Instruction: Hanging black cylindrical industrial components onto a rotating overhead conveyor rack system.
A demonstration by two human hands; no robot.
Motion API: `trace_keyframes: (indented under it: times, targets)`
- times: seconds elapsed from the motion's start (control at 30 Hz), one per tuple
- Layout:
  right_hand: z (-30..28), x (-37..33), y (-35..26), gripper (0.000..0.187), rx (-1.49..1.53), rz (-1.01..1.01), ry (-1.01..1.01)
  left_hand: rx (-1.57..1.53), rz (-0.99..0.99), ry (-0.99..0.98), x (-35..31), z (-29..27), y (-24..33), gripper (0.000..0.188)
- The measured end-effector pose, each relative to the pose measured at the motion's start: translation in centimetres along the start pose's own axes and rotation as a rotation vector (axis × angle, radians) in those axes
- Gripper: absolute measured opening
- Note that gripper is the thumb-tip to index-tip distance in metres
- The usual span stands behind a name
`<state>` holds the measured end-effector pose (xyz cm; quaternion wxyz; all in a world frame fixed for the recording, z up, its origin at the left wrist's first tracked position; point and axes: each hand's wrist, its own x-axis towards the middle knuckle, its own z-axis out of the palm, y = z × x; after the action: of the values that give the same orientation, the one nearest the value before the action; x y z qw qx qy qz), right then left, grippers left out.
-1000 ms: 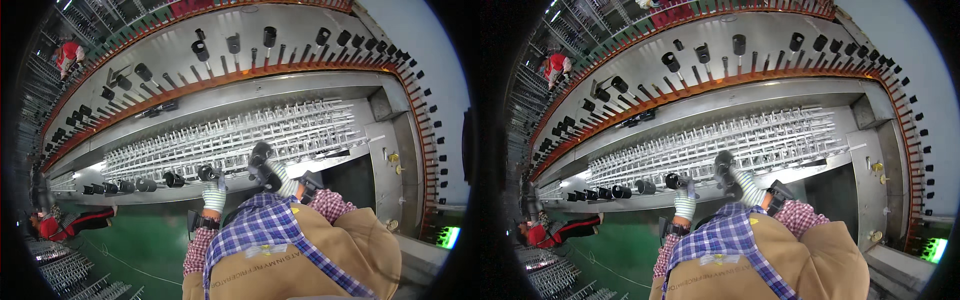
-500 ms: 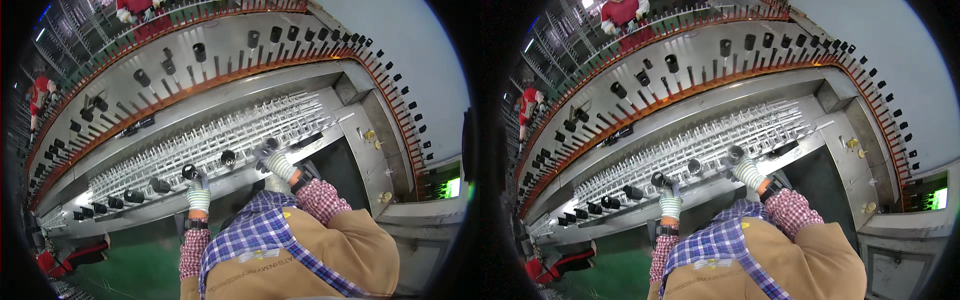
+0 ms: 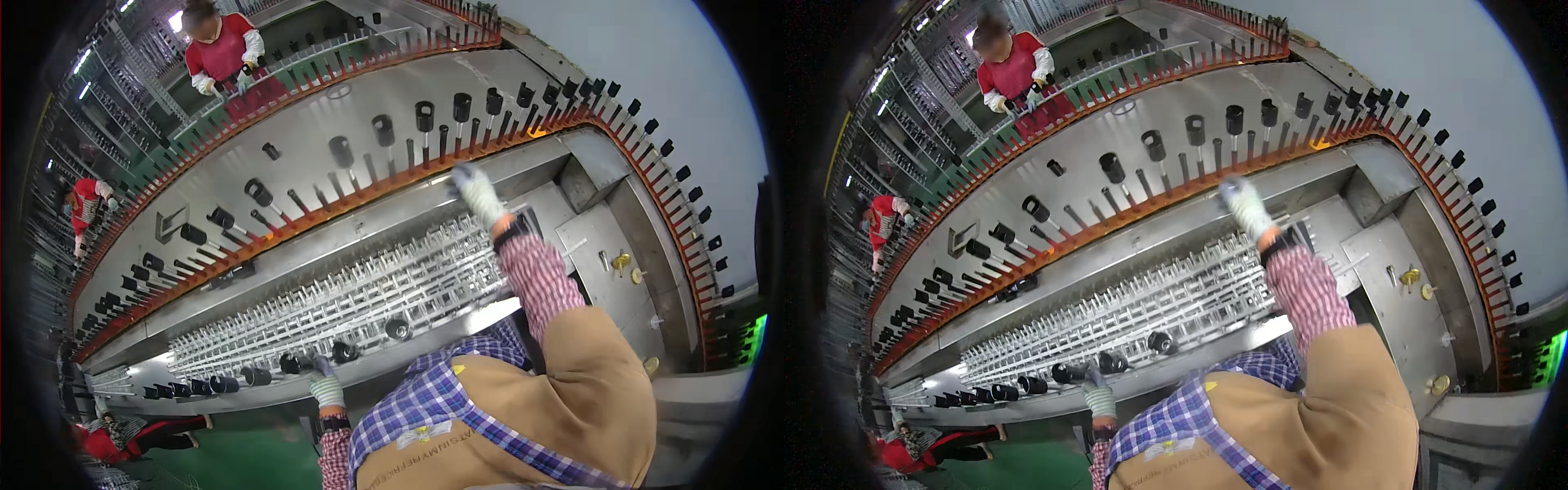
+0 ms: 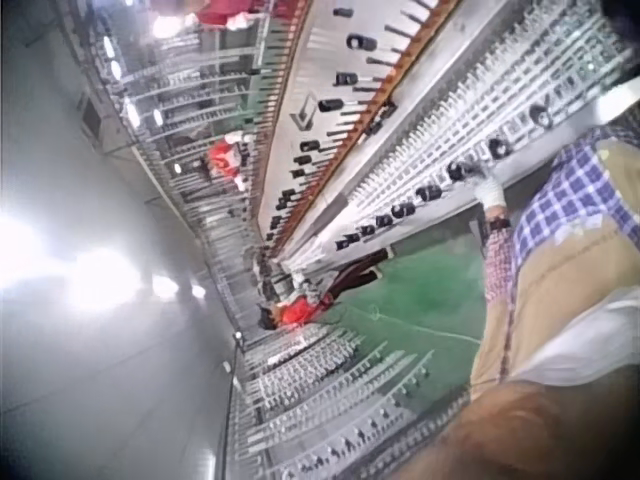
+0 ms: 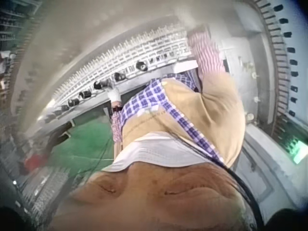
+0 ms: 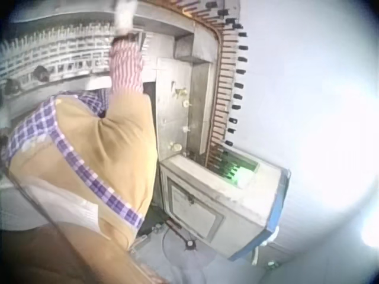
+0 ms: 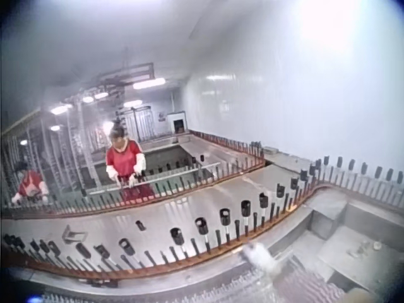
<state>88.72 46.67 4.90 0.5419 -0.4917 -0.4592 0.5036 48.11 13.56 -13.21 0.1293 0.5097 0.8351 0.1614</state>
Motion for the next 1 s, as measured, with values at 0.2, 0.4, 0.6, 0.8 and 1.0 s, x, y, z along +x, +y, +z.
trace_keyframes:
  times: [0.2,0.4,0.6,0.8,1.0]
  targets:
    - [-2.6,17.2,4.8,0.032,-0.552,0.006,0.060,-0.757,-0.150,0.243,2.1,2.3,-0.1,0.036]
    - [-0.6,11.4,-2.7,0.053,-0.255,-0.323,0.094,-1.628,-0.455,0.177,2.3,1.3,-2.2,0.020]
    - [-22.7,20.2,5.8,0.037,0.160,-0.284,0.657,-0.865,-0.413,0.427,-1.3,1.8,-3.4,0.020]
    - [-28.3,27.7,7.5,0.038,-0.544,-0.039,0.440,-0.408,-0.380,0.573,-4.3,-2.4,10.4,0.047]
    - [-14.7,10.5,-5.1,0.024,-0.138,-0.435,0.195,-0.736,-0.131,0.232,-6.4,-2.2,18.1,0.024]
